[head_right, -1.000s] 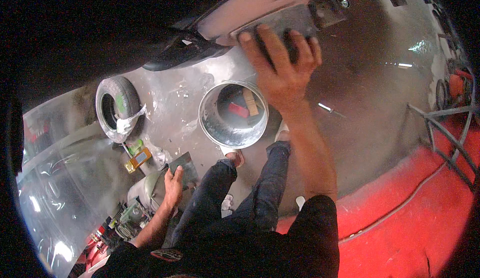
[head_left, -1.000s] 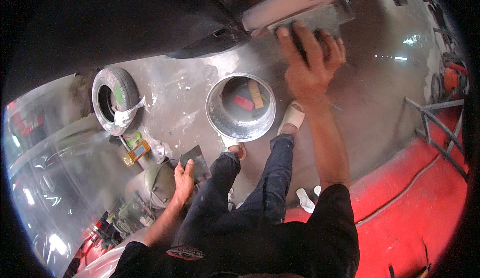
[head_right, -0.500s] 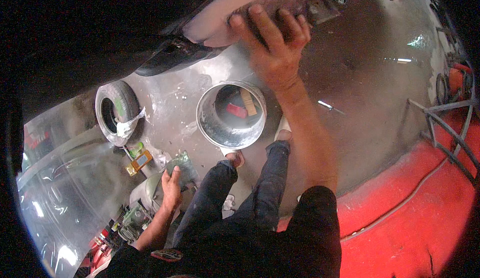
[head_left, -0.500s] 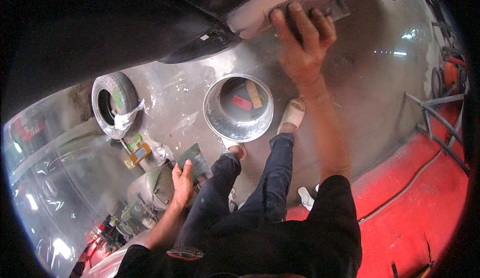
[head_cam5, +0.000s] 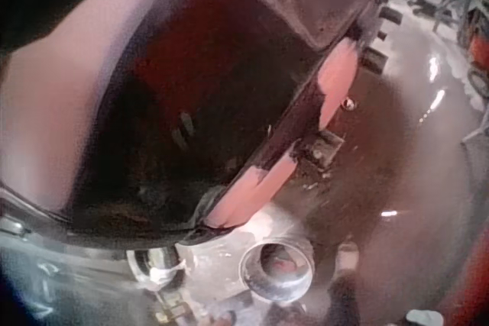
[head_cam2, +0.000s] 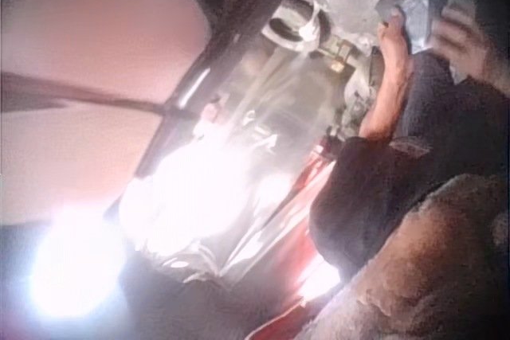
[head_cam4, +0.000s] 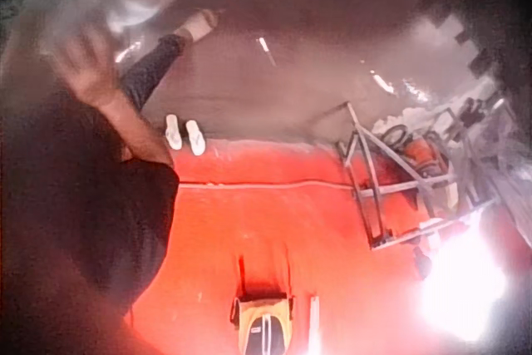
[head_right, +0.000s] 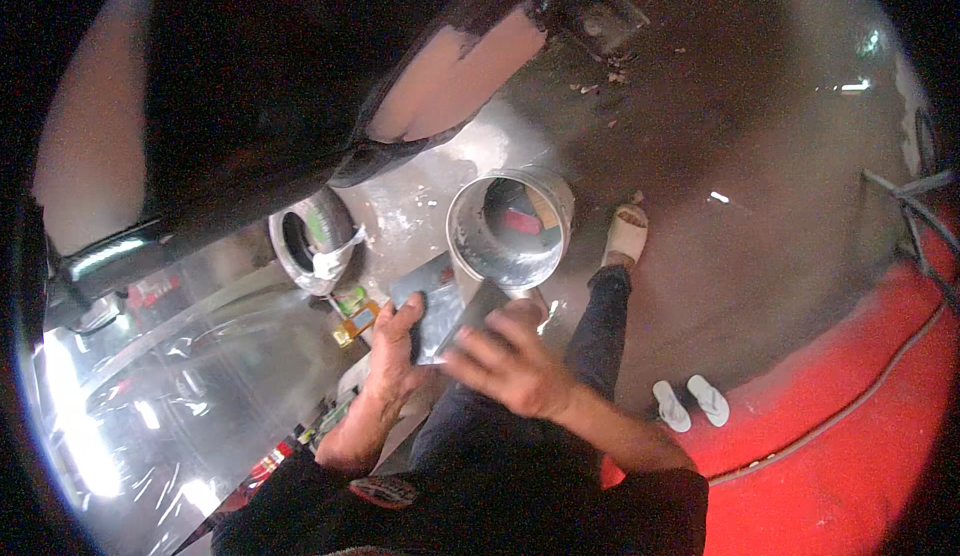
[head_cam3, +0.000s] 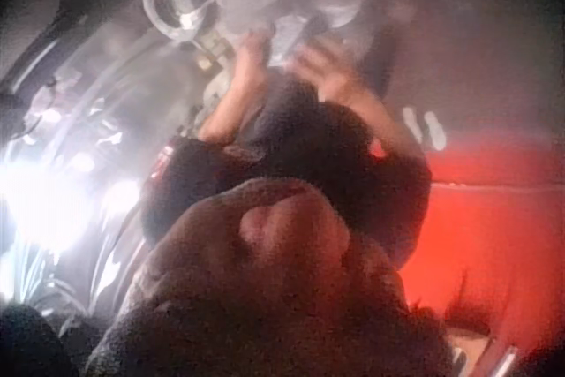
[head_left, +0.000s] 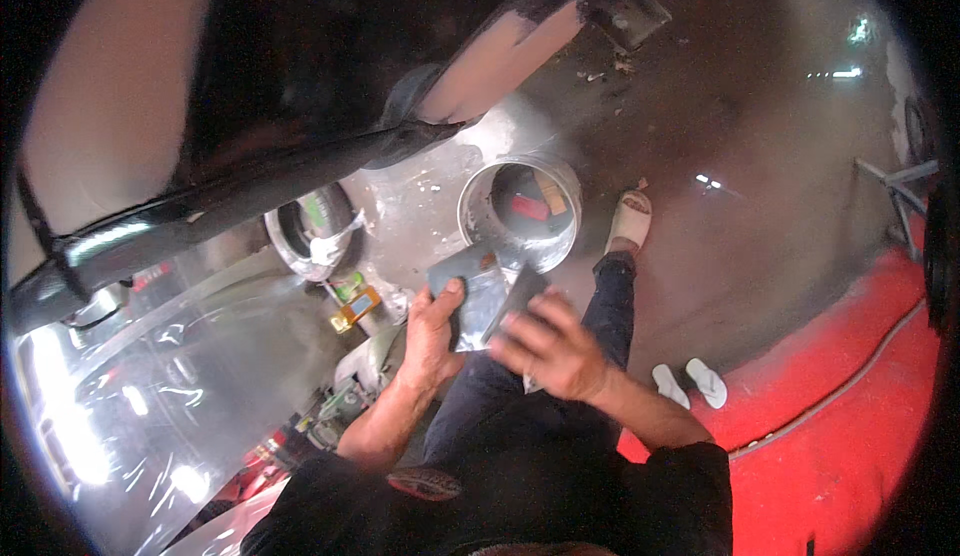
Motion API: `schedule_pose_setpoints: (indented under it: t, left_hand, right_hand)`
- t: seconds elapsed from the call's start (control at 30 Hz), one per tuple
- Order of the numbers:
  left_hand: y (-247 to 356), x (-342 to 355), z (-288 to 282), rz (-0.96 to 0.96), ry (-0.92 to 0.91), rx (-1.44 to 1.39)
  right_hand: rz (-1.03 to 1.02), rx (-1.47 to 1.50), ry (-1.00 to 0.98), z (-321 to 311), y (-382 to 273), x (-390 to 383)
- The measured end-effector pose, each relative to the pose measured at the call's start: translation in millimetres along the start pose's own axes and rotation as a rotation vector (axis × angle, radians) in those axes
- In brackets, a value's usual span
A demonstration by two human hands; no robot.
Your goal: The person sands a car bumper with a sanding block, repeatedly dipping it into a bucket of water and wiping the surface. The person works on the lower edge and side of the bumper, alternating between dry and wet sanding.
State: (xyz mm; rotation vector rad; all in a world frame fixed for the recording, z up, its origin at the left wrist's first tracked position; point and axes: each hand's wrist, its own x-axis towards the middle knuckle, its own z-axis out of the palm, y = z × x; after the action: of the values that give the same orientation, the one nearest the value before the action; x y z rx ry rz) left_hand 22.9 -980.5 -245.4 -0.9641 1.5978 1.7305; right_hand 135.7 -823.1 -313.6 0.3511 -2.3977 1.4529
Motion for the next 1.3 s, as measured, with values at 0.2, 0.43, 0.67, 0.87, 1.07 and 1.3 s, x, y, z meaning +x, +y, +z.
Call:
schedule_pose_setpoints:
  t: [0.2, 0.43, 0.67, 0.87, 1.07, 1.3]
  left_hand:
    - [25, -35, 64, 0.162, -0.014, 0.169]
    - [43, -22, 77, 0.482, 0.149, 0.395]
    - [46, 10, 2, 0.495, 0.086, 1.082]
    - [65, 70, -100, 0.309, 0.062, 1.490]
    - [97, 120, -202, 0.551, -0.008, 1.489]
    - [101, 181, -362, 0.638, -0.026, 1.646]
  right_hand:
    - [0.303, -0.247, -0.041, -63, 41, -10]
    - [0.359, 0.097, -0.202, -79, 9, -9]
    - [0.717, 0.406, 0.575, -88, 62, 85]
    - [0.641, 0.149, 0.785, -41, 72, 161]
    - [0.522, -0.110, 0.941, -6, 87, 196]
    - [0.614, -0.336, 0.982, 11, 83, 222]
